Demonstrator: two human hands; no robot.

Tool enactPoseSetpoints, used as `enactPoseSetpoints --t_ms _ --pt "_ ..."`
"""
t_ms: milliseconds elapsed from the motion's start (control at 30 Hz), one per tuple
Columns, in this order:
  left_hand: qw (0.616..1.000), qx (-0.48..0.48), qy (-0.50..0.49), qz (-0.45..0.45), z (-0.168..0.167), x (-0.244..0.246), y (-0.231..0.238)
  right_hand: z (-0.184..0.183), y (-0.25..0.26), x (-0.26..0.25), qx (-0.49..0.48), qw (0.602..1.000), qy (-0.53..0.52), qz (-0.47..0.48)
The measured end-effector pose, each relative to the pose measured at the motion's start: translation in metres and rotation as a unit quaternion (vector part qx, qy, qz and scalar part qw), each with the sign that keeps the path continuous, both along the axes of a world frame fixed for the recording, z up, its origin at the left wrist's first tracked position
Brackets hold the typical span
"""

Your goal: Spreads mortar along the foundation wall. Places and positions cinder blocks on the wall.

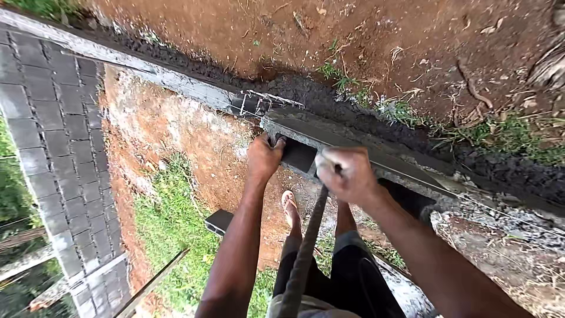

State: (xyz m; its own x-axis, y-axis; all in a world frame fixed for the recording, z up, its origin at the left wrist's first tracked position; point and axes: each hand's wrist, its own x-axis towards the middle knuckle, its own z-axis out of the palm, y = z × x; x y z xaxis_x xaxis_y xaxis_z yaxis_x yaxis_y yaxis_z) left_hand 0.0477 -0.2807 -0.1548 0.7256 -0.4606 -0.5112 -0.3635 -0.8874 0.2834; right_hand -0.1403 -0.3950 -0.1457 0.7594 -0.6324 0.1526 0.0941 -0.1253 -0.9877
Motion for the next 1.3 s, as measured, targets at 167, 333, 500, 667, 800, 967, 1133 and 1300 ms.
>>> enactPoseSetpoints --t_ms 167,333,500,667,800,967,1133,1300 --pt "1.0 0.0 0.004 0.002 -0.006 0.006 -0.002 0.045 -0.003 -0.002 0.032 0.994 -0.102 0.013" --pt "1.0 0.005 0.003 0.007 -0.006 0.006 -0.003 0.028 -0.008 -0.006 0.0 0.997 -0.076 0.011" --pt "1.0 0.023 0.008 0.008 0.002 0.003 -0.007 0.031 -0.004 -0.002 0.022 0.996 -0.086 0.007" --pt "1.0 0.029 0.002 0.004 0.002 0.004 -0.01 0.039 -0.011 -0.005 -0.015 0.993 -0.119 0.007" --pt "1.0 0.028 -0.001 0.006 0.006 0.001 -0.012 0.01 -0.009 0.004 -0.012 0.999 -0.047 -0.006" --pt "1.0 0.026 0.005 0.003 -0.002 0.004 -0.007 0.047 -0.007 -0.005 0.009 0.99 -0.137 0.013" --pt "1.0 0.011 0.004 0.002 -0.006 0.003 -0.007 0.063 -0.008 -0.013 -0.005 0.986 -0.169 0.016" --pt "0.998 -0.006 0.01 -0.06 -0.002 0.0 0.011 0.002 -0.006 -0.012 -0.016 0.998 -0.057 -0.038"
